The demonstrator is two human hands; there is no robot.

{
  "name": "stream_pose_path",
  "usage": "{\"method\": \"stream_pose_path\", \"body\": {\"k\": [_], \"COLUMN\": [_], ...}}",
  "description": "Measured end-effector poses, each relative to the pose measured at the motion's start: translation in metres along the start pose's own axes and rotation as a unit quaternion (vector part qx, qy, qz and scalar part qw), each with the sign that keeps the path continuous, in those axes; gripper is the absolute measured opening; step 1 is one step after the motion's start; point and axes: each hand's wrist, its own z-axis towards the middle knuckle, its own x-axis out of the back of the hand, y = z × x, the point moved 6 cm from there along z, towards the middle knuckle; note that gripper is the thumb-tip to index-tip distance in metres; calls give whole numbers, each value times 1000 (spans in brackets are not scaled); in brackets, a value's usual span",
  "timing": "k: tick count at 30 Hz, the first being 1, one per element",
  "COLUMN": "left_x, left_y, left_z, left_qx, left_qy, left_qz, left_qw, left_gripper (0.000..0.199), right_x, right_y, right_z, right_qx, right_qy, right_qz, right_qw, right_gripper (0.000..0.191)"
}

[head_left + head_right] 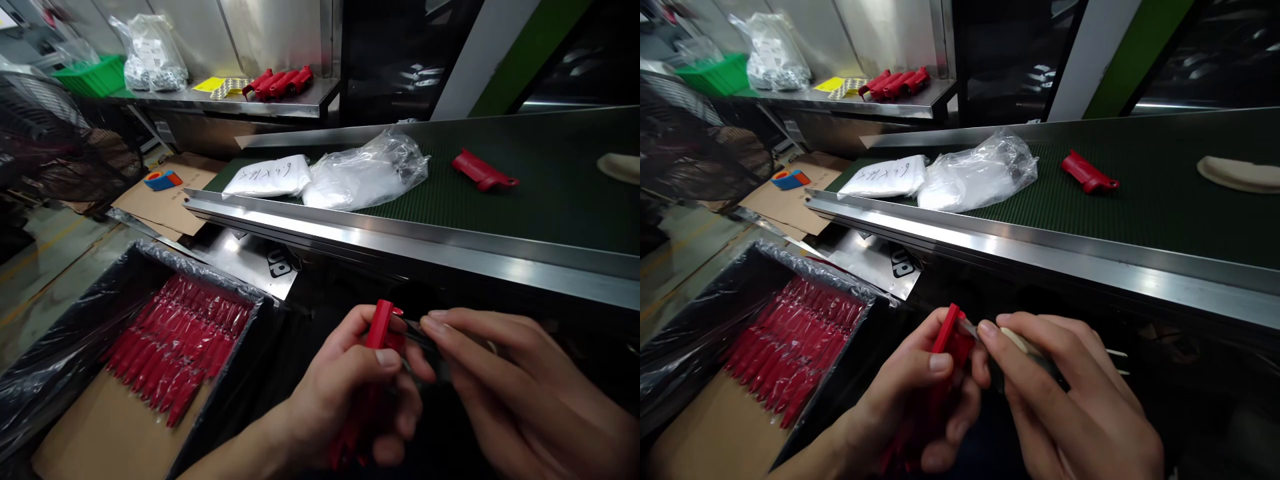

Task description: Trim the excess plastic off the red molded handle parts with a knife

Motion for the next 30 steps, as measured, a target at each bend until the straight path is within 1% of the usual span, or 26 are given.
{"method": "stream_pose_path", "body": {"k": [2, 8, 12, 15, 19, 21, 24, 25, 26, 28, 30], "left_x": [-1, -2, -4, -2, 0, -2, -2, -1, 0, 1, 6], "left_y": [-2, -5, -7, -6, -5, -8, -18, -20, -21, -21, -22], "left_z": [-1, -2, -2, -1, -5, -12, -21, -21, -21, -16, -10], "left_qx": [7, 2, 20, 33, 25, 33, 62, 69, 72, 78, 102], "left_qy": [-3, -8, -17, -23, -35, -51, -49, -56, -67, -105, -132], "left_qz": [-2, -6, -11, -16, -23, -29, -29, -35, -48, -84, -110], "left_qw": [1000, 1000, 1000, 999, 999, 998, 996, 995, 994, 988, 980], "left_gripper": [25, 23, 24, 26, 24, 27, 36, 36, 34, 34, 41], "right_x": [-2, -4, -4, -5, -8, -8, 0, 3, 5, 4, 2], "right_y": [-2, -1, -2, -2, 1, 10, 28, 32, 32, 26, 15], "right_z": [-1, -4, -5, -6, -5, -4, -7, -8, -9, -8, -6], "right_qx": [-3, -9, 1, -1, -8, -40, -140, -162, -165, -121, -64], "right_qy": [-3, -4, -5, -9, -2, 18, 85, 97, 98, 62, 23], "right_qz": [-1, -15, -17, -22, -19, -26, -37, -34, -25, 3, 11], "right_qw": [1000, 1000, 1000, 1000, 1000, 999, 986, 981, 981, 991, 998], "right_gripper": [47, 44, 44, 44, 43, 41, 39, 38, 38, 41, 44]}}
